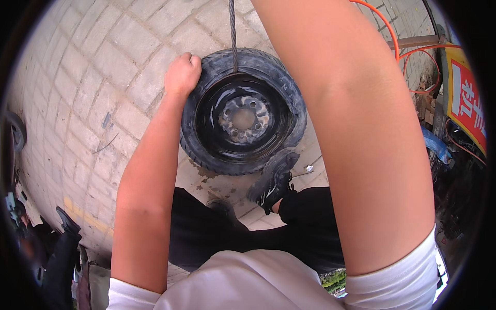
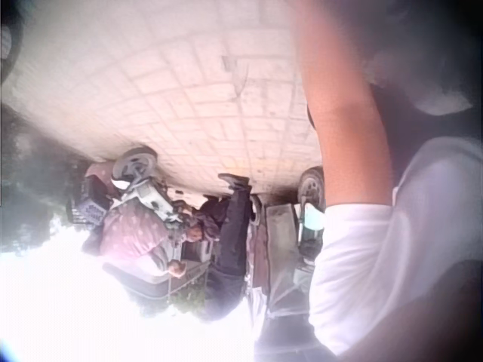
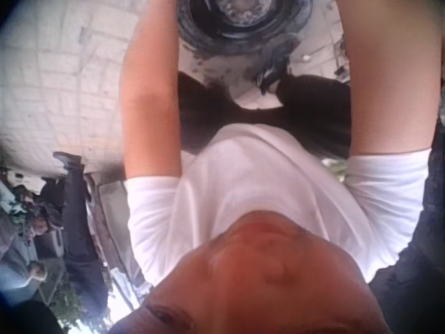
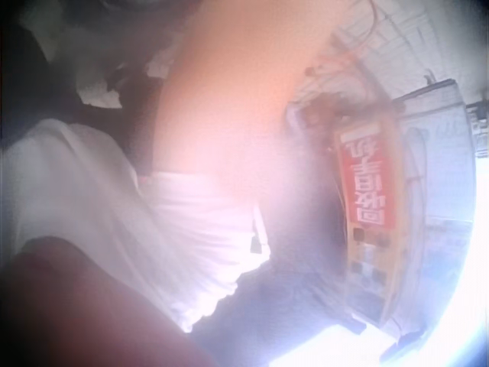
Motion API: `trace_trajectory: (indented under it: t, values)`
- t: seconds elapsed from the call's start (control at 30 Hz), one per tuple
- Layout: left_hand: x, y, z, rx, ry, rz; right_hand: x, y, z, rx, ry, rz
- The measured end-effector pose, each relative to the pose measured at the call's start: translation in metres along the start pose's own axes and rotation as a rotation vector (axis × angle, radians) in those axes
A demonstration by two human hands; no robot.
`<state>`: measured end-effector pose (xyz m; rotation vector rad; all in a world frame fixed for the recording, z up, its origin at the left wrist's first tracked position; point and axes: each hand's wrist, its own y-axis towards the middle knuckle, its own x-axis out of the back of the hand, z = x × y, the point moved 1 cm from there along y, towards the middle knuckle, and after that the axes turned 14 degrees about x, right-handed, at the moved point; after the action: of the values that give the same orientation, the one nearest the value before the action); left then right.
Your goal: The person removes a tire from a scooter, uses a metal rod to pry the tire bead, and inflates it with an air hose. They then reattach the tire to the scooter and tighten the valve stem.
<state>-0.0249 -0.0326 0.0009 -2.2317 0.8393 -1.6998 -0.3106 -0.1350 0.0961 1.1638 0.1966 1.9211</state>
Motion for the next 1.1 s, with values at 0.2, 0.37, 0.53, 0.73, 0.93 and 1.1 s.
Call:
trace_trajectory:
  t: [0.2,0.37,0.53,0.73,0.93,1.1]
  values:
    - [-0.018,0.016,-0.034,0.022,0.053,0.031,-0.011,-0.027,-0.021,-0.084,0.074,-0.008]
    - [-0.035,0.015,-0.026,-0.106,0.175,-0.264,-0.047,-0.025,-0.032,-0.052,0.003,0.214]
    - [-0.033,0.016,-0.027,-0.114,0.109,-0.204,0.102,-0.021,0.014,0.236,-0.008,0.478]
    - [-0.028,0.015,-0.03,-0.11,0.102,-0.207,0.355,-0.132,0.096,-0.326,-0.117,0.937]
    - [-0.025,0.013,-0.03,-0.088,0.08,-0.208,0.315,-0.291,0.151,-1.283,0.284,1.268]
    - [-0.022,0.013,-0.031,-0.047,0.05,-0.137,0.186,-0.403,0.14,-1.568,0.756,0.386]
